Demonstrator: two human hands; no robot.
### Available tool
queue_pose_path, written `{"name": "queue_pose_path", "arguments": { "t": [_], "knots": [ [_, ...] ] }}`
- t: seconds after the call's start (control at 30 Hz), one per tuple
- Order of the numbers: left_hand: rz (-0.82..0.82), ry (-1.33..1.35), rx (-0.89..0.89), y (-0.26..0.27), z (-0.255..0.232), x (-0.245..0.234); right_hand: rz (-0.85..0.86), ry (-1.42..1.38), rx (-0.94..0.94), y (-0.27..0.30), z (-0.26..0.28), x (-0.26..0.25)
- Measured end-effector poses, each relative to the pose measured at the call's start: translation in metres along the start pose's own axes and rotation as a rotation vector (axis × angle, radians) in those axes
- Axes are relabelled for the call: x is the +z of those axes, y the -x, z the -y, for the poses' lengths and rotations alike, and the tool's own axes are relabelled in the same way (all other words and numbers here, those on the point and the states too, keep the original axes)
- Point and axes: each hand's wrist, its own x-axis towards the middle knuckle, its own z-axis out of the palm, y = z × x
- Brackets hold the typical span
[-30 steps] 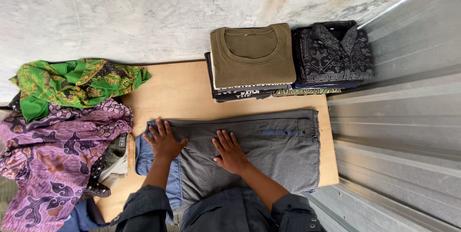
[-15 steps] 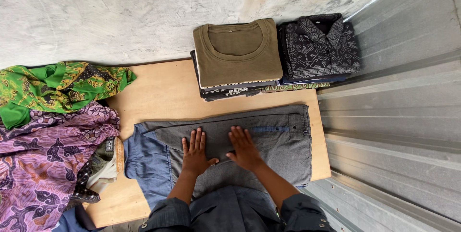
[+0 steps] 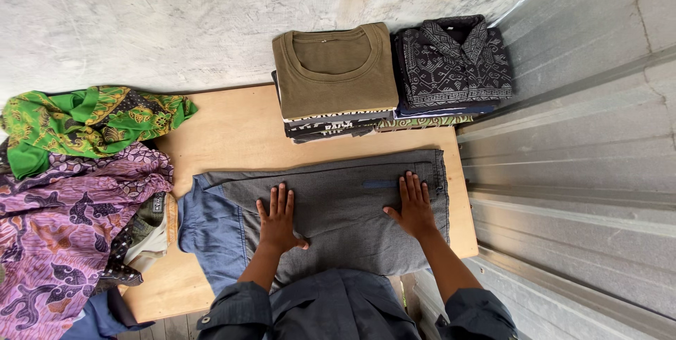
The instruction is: The person folds a gray shirt by laying it flat, folding the sleeves and sides inward, and then rolling or folding it into a compact rectangular shape.
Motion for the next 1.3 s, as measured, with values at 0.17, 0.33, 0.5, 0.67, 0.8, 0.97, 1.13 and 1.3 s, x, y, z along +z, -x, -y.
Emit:
{"name": "queue_pose_path", "arguments": {
  "t": [0.17,0.33,0.5,0.67,0.8,0.97,1.13,1.3],
  "knots": [
    [-0.304,0.15,0.045,0.026,0.038,0.072,-0.141,-0.036,0.1,0.043,0.001,-0.004],
    [-0.327,0.214,-0.208,0.079,0.087,0.141,-0.05,-0.034,0.301,0.103,-0.004,-0.028],
    [-0.435,0.492,-0.452,0.126,0.101,0.171,0.034,-0.103,0.63,0.143,0.007,-0.049],
    [-0.682,0.828,-0.539,0.131,0.094,0.176,0.004,-0.344,1.008,0.147,0.029,-0.056],
    [-0.733,1.133,-0.699,0.111,0.094,0.164,-0.15,-0.536,1.11,0.145,0.04,-0.057],
    [-0.819,1.443,-0.803,0.094,0.121,0.159,-0.369,-1.04,1.298,0.146,0.044,-0.05],
    [-0.677,1.629,-0.707,0.089,0.142,0.156,-0.219,-1.457,1.357,0.154,0.043,-0.049],
    [-0.401,1.737,-0.614,0.092,0.144,0.159,-0.138,-1.475,1.344,0.163,0.045,-0.049]
  ]
}}
